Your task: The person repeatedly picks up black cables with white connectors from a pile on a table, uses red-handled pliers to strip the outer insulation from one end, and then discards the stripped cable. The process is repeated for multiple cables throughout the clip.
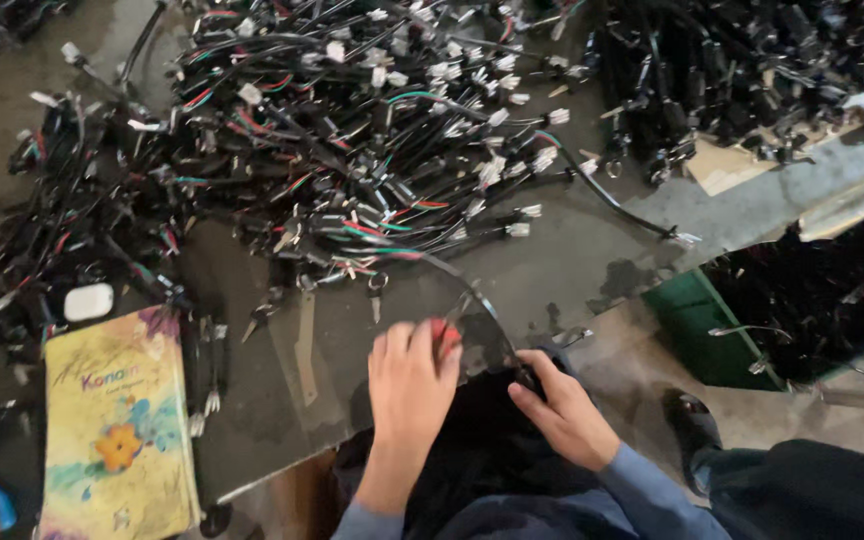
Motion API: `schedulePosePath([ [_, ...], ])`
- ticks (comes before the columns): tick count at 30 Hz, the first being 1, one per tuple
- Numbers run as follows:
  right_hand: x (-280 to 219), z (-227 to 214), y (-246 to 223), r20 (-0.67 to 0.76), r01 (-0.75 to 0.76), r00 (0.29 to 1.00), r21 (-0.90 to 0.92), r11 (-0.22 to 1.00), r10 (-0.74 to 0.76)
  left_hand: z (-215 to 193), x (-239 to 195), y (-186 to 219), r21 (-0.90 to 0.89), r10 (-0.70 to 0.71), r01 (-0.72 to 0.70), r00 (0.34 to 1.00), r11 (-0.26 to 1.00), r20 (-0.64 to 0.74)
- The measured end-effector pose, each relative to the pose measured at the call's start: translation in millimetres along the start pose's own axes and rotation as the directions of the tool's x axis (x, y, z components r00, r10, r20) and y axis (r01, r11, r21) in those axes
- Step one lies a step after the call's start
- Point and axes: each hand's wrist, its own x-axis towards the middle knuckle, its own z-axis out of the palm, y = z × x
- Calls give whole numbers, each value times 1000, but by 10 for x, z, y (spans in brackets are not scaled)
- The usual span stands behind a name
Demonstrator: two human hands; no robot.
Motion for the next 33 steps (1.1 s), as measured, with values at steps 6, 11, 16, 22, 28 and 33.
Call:
schedulePosePath([
  [6, -192, -274, -307, 347, -300, 924, 399, 867, 160, 37, -984, -196, -632, -221, 519, 843, 575, 491],
  [11, -128, -332, -591, 473, -180, 881, 382, 907, -25, 129, -1168, -3, -676, -23, 383, 879, 629, 476],
  [16, -97, -270, -751, 542, -240, 840, 356, 903, 10, 63, -811, 23, -723, 155, 168, 921, 670, 358],
  [22, -10, -73, -487, 230, 150, 957, 127, 981, -176, 66, -881, -66, -569, 2, 308, 878, 762, 479],
  [28, 120, 105, -221, 268, 242, 947, -222, 944, -180, 229, -1132, -145, -333, -178, 336, 887, 881, 425],
  [33, 120, 62, -428, 255, 185, 958, -208, 960, -130, 230, -1126, -115, -362, -169, 330, 896, 872, 410],
])
